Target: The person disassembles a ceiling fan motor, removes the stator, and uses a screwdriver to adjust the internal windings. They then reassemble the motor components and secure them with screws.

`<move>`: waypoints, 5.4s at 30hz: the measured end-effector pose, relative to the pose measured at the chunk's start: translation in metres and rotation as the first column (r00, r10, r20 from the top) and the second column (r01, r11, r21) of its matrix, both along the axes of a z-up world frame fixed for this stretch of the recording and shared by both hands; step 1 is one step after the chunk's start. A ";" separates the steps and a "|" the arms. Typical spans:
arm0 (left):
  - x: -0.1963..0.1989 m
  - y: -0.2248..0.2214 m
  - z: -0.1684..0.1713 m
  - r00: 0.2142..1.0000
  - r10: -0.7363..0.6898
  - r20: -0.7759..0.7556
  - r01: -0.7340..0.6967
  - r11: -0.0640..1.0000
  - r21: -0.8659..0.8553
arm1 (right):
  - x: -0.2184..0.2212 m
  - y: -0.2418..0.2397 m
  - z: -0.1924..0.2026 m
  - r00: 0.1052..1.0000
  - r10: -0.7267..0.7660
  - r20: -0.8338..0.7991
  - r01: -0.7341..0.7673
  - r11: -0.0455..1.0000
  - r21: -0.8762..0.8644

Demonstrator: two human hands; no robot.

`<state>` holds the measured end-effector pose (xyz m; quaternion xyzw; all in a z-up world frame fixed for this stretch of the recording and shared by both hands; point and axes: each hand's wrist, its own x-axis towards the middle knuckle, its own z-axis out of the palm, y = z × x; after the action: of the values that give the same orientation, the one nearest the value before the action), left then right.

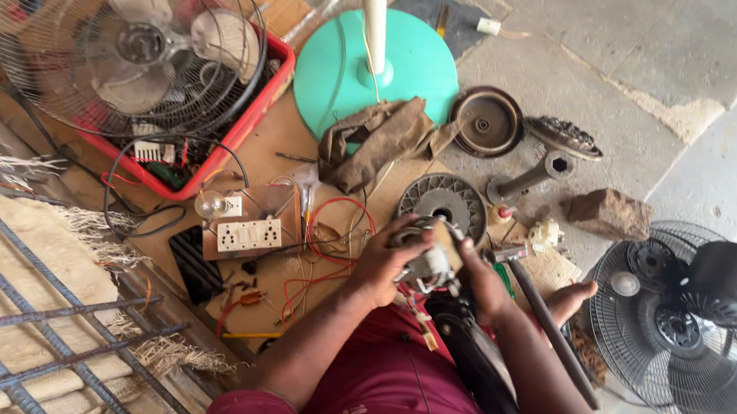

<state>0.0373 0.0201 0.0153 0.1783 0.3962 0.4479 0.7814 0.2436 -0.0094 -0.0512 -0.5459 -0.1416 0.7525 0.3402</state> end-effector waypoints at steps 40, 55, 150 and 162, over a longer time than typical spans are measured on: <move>0.075 0.091 0.071 0.635 -0.360 -0.683 0.524 0.851 0.040 | 0.033 -0.012 -0.009 0.880 -0.316 -0.356 0.318 0.947 -0.056; 0.053 0.112 0.036 0.787 -0.460 -0.411 0.370 0.885 -0.282 | 0.015 0.009 -0.042 0.931 -0.203 -0.302 0.209 0.978 -0.013; 0.014 -0.018 0.037 0.880 0.008 0.475 0.051 0.993 -0.111 | -0.038 0.110 0.181 -0.058 0.344 0.937 -0.592 0.744 -0.310; 0.007 -0.011 0.031 0.911 0.124 0.394 -0.041 0.977 -0.211 | -0.021 0.106 0.206 0.027 0.265 0.964 -0.659 0.730 -0.182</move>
<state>0.0442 0.0092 0.0462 -0.0140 0.2756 0.4660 0.8406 0.2221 0.0969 0.1548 -0.7418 -0.6091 0.2804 -0.0106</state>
